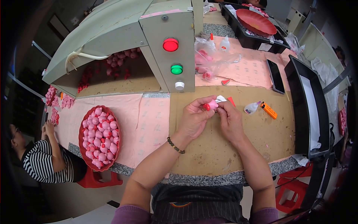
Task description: Packaging small pink components into paper wraps and processing them through a heat-sealing machine.
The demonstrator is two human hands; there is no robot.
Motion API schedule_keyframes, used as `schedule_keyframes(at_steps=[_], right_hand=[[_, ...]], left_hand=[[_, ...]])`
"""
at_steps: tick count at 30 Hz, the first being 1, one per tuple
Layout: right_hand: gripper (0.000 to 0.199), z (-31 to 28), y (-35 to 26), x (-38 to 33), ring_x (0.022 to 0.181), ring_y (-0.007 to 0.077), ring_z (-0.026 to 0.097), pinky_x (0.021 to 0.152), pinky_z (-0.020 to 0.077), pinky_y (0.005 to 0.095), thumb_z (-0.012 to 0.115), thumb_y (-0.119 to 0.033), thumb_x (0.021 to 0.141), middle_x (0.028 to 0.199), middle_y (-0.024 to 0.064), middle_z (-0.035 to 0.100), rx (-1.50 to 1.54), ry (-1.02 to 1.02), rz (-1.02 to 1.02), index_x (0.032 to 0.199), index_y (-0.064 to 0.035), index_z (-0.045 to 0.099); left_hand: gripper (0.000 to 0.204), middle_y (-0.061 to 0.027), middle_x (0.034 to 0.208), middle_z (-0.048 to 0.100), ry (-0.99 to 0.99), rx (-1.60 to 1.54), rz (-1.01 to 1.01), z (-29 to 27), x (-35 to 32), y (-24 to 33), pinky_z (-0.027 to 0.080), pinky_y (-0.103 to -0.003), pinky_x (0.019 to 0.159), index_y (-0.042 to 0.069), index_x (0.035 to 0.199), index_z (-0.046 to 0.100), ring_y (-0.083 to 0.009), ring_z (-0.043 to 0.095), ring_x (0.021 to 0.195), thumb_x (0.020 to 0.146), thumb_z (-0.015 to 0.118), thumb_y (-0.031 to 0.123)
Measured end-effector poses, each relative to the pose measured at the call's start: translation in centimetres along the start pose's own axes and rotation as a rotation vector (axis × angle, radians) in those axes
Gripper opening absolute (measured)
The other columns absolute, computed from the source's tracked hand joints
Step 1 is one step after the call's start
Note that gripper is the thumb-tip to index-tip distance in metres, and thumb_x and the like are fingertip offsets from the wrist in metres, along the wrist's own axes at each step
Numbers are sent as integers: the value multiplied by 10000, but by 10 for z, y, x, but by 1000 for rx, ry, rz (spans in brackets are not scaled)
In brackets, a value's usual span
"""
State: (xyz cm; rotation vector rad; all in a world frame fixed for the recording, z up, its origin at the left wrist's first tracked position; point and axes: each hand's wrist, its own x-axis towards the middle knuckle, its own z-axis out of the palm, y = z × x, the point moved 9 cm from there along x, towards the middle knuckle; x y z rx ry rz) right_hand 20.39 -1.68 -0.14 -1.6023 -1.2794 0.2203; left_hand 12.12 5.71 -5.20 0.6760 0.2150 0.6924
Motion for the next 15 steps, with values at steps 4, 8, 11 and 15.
schedule_keyframes(at_steps=[4, 8, 11, 15], right_hand=[[95, -1, -3, 1, 740, 287, 619, 635, 488, 336, 530, 14, 826, 838, 148, 603, 14, 18, -10, 914, -1, 561], [122, 0, -2, 1, 749, 194, 612, 667, 471, 274, 505, 24, 854, 824, 126, 619, 3, -1, -10, 957, 20, 570], [120, -2, 2, 1, 755, 184, 606, 672, 466, 268, 500, 22, 859, 818, 121, 614, 29, 7, 1, 957, 25, 569], [117, -9, 7, 2, 755, 118, 574, 669, 457, 239, 488, 7, 881, 815, 57, 608, 137, 69, 44, 957, 20, 576]], left_hand=[[347, -119, 1199, 539, 1, -3, 5, 1, 0, 1, 483, -227, 820, -4, 1097, 562, -120, 553, 980, 777, 561, -136], [344, -115, 1159, 550, 16, -9, 14, 1, 0, 2, 479, -241, 851, -8, 1109, 558, -146, 555, 993, 786, 561, -127], [340, -116, 1152, 558, 1, -6, 16, 6, 0, 6, 462, -288, 898, 0, 1119, 555, -170, 555, 1016, 794, 570, -101], [358, -117, 1135, 569, 16, 51, 22, 6, -2, 6, 460, -330, 925, 0, 1137, 543, -192, 558, 1034, 791, 587, -80]])
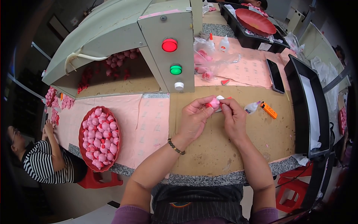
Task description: Packaging small pink components into paper wraps and processing them through a heat-sealing machine.
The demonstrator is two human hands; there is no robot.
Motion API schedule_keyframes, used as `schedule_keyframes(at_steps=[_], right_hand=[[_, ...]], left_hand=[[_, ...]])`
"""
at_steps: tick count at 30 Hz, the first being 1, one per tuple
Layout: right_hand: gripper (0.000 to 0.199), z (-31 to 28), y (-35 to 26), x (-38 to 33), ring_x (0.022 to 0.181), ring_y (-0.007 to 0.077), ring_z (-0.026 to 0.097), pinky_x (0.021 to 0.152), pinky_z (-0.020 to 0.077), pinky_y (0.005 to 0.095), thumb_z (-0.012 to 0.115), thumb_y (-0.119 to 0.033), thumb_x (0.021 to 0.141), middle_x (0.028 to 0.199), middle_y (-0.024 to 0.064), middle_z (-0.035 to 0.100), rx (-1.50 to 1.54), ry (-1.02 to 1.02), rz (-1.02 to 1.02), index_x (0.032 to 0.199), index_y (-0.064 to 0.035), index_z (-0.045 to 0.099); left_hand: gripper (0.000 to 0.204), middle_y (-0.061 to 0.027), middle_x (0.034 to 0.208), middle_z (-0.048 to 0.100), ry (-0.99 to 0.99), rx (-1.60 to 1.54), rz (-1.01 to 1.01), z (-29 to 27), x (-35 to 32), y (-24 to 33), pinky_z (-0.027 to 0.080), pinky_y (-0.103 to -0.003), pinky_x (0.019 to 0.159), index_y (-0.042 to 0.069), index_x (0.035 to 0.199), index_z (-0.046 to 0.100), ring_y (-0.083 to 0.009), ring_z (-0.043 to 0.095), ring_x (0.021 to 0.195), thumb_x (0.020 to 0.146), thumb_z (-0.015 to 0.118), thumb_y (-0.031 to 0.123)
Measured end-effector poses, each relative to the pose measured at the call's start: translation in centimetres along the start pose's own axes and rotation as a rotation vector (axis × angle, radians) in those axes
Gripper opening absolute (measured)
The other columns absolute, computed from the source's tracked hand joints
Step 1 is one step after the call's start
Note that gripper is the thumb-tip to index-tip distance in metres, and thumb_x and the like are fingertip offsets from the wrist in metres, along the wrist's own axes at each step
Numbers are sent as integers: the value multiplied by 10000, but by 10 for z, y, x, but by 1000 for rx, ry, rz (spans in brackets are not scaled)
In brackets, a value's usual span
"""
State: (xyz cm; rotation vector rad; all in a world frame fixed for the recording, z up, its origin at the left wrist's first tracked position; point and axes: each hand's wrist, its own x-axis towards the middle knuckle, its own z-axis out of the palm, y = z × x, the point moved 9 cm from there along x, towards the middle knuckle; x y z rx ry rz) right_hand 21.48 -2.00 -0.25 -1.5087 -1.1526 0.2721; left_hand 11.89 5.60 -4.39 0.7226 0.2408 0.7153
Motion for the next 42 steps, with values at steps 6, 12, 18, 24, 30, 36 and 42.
schedule_keyframes(at_steps=[6, 12, 18, 24, 30, 36, 42], right_hand=[[116, 9, 6, -2, 760, 98, 584, 666, 465, 231, 508, -16, 871, 842, 64, 616, 386, -83, 227, 957, 35, 567], [113, 10, 15, -3, 678, 73, 540, 605, 434, 206, 543, -24, 832, 790, 34, 584, 360, -118, 180, 926, 24, 585], [93, 5, 10, -2, 604, 72, 493, 534, 393, 222, 568, -16, 799, 719, 34, 543, 222, -83, 89, 879, 20, 599], [110, 15, 7, -1, 683, 89, 537, 611, 439, 218, 522, 43, 825, 808, 33, 534, 388, -107, 150, 915, 17, 580], [175, 16, 18, 3, 784, 100, 561, 719, 469, 222, 463, 93, 846, 914, 33, 527, 633, -125, 170, 970, 12, 557], [144, 4, 26, 3, 711, 91, 565, 672, 477, 219, 481, 85, 847, 841, 60, 595, 592, 8, 307, 950, 27, 563], [140, 1, 29, 5, 671, 112, 582, 622, 487, 222, 538, 75, 822, 828, 83, 616, 657, 23, 298, 953, 39, 573]], left_hand=[[389, -114, 1094, 582, 30, 186, -8, 1, -2, 0, 506, -293, 859, -21, 1125, 544, -180, 561, 1028, 753, 604, -117], [375, -126, 1052, 595, -9, 314, 30, 4, -1, -2, 517, -286, 837, -42, 1090, 551, -181, 586, 975, 732, 619, -131], [354, -130, 1053, 595, -10, 298, 3, 3, 0, -3, 520, -289, 833, -60, 1070, 546, -178, 585, 975, 731, 618, -131], [378, -96, 1030, 568, -19, 273, 36, 4, 1, 0, 533, -271, 804, -31, 1051, 528, -159, 572, 954, 708, 605, -169], [389, -59, 1006, 550, 6, 263, 88, 0, 2, 2, 527, -241, 789, -10, 1026, 521, -133, 556, 962, 687, 617, -173], [430, -84, 1057, 544, 78, 351, 42, -2, 0, 7, 522, -247, 783, -1, 1075, 509, -148, 567, 970, 699, 584, -196], [317, -102, 1071, 568, -45, 147, -3, 12, 0, 4, 497, -263, 790, -16, 1124, 489, -141, 571, 912, 818, 565, -59]])
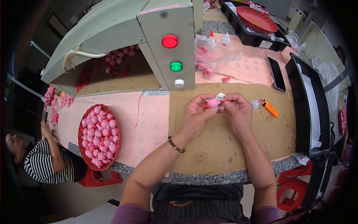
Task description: Packaging small pink components into paper wraps and processing them through a heat-sealing machine.
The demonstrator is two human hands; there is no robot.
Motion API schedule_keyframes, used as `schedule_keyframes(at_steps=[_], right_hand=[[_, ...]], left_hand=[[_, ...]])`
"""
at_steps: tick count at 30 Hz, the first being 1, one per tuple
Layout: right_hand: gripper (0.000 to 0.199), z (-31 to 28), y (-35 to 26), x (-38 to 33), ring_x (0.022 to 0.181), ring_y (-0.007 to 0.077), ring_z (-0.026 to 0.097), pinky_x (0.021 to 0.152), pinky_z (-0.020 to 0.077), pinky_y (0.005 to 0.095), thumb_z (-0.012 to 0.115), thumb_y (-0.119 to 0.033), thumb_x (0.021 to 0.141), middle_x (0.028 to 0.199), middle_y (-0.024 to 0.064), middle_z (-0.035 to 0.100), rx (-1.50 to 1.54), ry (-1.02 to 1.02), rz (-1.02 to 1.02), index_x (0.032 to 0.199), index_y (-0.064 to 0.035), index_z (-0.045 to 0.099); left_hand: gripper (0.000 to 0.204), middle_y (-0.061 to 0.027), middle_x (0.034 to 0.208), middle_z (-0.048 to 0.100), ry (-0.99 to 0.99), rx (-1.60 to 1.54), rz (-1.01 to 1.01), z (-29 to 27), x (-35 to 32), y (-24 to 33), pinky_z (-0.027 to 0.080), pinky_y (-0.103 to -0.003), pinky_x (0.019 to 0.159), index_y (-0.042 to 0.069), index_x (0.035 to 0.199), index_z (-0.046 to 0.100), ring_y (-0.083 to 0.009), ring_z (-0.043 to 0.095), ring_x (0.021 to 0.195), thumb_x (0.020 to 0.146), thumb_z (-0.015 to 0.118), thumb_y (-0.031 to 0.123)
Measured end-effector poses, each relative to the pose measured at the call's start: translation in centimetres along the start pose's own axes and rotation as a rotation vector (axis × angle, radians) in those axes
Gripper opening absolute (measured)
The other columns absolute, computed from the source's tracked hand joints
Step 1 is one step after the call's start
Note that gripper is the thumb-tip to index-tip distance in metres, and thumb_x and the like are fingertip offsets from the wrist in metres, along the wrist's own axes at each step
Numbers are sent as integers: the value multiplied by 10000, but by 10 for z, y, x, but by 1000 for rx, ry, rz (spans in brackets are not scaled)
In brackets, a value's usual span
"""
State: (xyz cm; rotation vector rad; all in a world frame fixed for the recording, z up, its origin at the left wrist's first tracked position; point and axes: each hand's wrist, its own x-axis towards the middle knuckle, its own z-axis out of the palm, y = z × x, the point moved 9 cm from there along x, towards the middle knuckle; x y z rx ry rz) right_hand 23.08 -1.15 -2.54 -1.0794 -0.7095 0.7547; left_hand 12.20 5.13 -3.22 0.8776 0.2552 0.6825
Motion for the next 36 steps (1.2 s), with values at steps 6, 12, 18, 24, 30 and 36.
schedule_keyframes(at_steps=[6, 12, 18, 24, 30, 36], right_hand=[[144, 4, 5, -1, 641, 144, 587, 586, 497, 249, 574, 80, 799, 815, 97, 609, 92, -55, 73, 938, 44, 571], [133, 0, 1, 1, 616, 144, 578, 559, 485, 244, 577, 64, 806, 779, 97, 607, 140, -31, 51, 936, 37, 567], [103, -1, 0, 1, 603, 119, 557, 545, 465, 227, 570, 57, 809, 774, 86, 600, 51, -10, 72, 909, 34, 572], [69, 3, -5, -1, 603, 95, 539, 538, 446, 209, 565, 72, 799, 810, 56, 579, -9, -3, 50, 846, 25, 583], [76, 6, -8, -4, 607, 83, 526, 531, 431, 203, 561, 79, 798, 813, 49, 570, -35, -15, 51, 842, 20, 581], [76, 8, -11, -6, 613, 76, 522, 533, 428, 196, 560, 80, 801, 818, 42, 560, -48, -19, 54, 842, 17, 573]], left_hand=[[236, -134, 1129, 545, 48, -271, -78, -15, 4, -12, 438, -267, 763, 5, 1152, 484, -128, 499, 837, 928, 455, 72], [265, -145, 1090, 541, 40, -466, -169, -16, 3, -17, 425, -266, 705, 4, 1156, 474, -155, 490, 786, 954, 400, 159], [308, -125, 977, 540, -7, -567, -225, -14, 4, -23, 404, -272, 649, -7, 1132, 485, -166, 469, 715, 971, 348, 217], [376, -101, 927, 534, -50, -610, -286, -13, 2, -29, 384, -285, 636, -20, 1109, 513, -165, 429, 685, 977, 325, 277], [498, -81, 872, 530, 36, -569, -323, -13, 1, -31, 388, -262, 591, -18, 1057, 504, -148, 453, 656, 953, 327, 436], [535, -42, 768, 490, 67, -356, -344, -14, -2, -33, 367, -237, 497, 39, 989, 523, -131, 447, 566, 915, 313, 526]])
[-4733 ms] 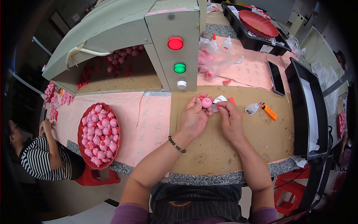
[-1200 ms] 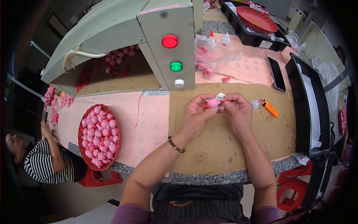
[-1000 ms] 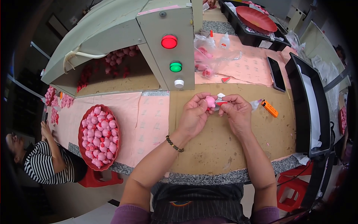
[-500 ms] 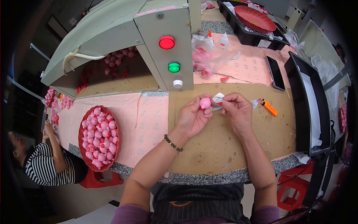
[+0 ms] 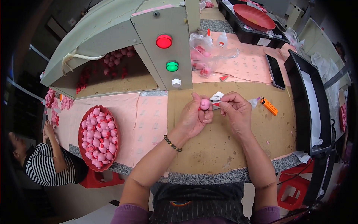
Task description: Packaging small pink components into paper wraps and processing them through a heat-sealing machine.
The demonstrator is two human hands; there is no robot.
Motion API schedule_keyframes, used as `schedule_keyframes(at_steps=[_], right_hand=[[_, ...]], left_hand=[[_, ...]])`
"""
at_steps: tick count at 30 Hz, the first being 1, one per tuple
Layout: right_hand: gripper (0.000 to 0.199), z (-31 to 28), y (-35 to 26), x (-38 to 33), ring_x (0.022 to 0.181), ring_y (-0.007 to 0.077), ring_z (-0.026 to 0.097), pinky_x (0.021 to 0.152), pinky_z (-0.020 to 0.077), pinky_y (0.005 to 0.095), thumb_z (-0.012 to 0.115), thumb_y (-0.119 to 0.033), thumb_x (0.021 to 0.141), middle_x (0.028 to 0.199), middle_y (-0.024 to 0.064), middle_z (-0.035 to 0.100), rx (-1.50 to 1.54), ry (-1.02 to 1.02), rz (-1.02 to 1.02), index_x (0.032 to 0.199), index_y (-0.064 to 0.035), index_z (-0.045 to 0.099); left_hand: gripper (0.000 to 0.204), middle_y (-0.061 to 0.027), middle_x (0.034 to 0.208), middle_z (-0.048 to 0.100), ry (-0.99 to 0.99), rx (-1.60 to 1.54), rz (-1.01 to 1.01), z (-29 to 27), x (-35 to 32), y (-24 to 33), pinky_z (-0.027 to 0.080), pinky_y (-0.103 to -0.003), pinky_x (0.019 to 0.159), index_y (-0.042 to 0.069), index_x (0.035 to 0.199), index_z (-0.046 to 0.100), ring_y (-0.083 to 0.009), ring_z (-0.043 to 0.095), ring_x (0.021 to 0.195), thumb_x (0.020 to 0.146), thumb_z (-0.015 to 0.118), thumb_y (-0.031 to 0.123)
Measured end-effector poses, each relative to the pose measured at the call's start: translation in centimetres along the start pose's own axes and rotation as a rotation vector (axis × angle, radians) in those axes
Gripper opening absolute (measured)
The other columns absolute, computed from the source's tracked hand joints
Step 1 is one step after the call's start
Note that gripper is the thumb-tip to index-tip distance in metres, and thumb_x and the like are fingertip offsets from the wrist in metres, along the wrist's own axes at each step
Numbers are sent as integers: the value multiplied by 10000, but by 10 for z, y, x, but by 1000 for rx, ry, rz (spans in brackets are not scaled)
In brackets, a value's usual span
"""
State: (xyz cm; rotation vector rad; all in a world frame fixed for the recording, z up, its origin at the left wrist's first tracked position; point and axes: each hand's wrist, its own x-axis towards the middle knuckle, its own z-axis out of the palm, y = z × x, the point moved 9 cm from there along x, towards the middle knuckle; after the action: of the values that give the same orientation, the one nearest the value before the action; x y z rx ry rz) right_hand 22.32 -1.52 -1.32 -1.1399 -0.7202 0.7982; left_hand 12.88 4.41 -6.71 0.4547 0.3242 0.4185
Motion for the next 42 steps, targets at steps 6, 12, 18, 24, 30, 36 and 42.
schedule_keyframes(at_steps=[6, 12, 18, 24, 30, 36, 42], right_hand=[[59, 6, 5, -2, 626, 65, 519, 552, 429, 188, 570, 63, 809, 813, 31, 551, -13, -39, 13, 837, 12, 568], [39, 14, -5, -4, 669, 45, 524, 583, 428, 179, 570, 32, 831, 819, 17, 554, -101, -90, -116, 855, 4, 557], [41, 13, -5, -3, 674, 37, 528, 602, 423, 169, 562, 5, 849, 779, -1, 560, -162, -65, -68, 886, -7, 549], [17, 16, 5, -5, 634, 24, 486, 576, 396, 167, 545, -23, 870, 729, -20, 547, -207, -150, -12, 881, -18, 533], [35, 21, -8, -6, 641, 25, 432, 568, 362, 172, 515, -20, 884, 772, -24, 497, -316, -147, -154, 860, -30, 492], [43, 21, -11, -6, 657, 35, 428, 580, 365, 174, 506, -6, 882, 791, -16, 464, -416, -168, -224, 855, -30, 483], [50, 16, 8, -2, 665, 47, 480, 566, 392, 180, 504, 30, 866, 799, 8, 506, -144, -157, 35, 881, -18, 500]], left_hand=[[545, -49, 715, 492, 84, 172, -2, 5, -7, 3, 362, -232, 383, 45, 947, 495, -128, 491, 490, 904, 310, 555], [578, -113, 646, 559, 44, 337, -74, 12, -11, -4, 392, -248, 308, 29, 950, 487, -176, 531, 406, 913, 279, 566], [465, -122, 611, 560, -13, 315, -128, 12, -11, -5, 380, -246, 295, 37, 922, 468, -177, 527, 387, 946, 310, 474], [403, -72, 578, 517, 60, 249, -147, 8, -10, -5, 323, -234, 282, 73, 888, 440, -170, 488, 368, 942, 334, 459], [320, 15, 559, 341, 4, 188, -153, 8, -8, -7, 191, -204, 332, 139, 845, 419, -97, 313, 378, 935, 364, 442], [340, 15, 628, 373, 17, 138, -139, 14, -13, -5, 236, -203, 407, 118, 891, 467, -100, 341, 479, 951, 295, 405], [454, 18, 626, 356, -22, 147, -199, 13, -8, -11, 241, -206, 406, 106, 898, 458, -103, 360, 485, 945, 258, 511]])
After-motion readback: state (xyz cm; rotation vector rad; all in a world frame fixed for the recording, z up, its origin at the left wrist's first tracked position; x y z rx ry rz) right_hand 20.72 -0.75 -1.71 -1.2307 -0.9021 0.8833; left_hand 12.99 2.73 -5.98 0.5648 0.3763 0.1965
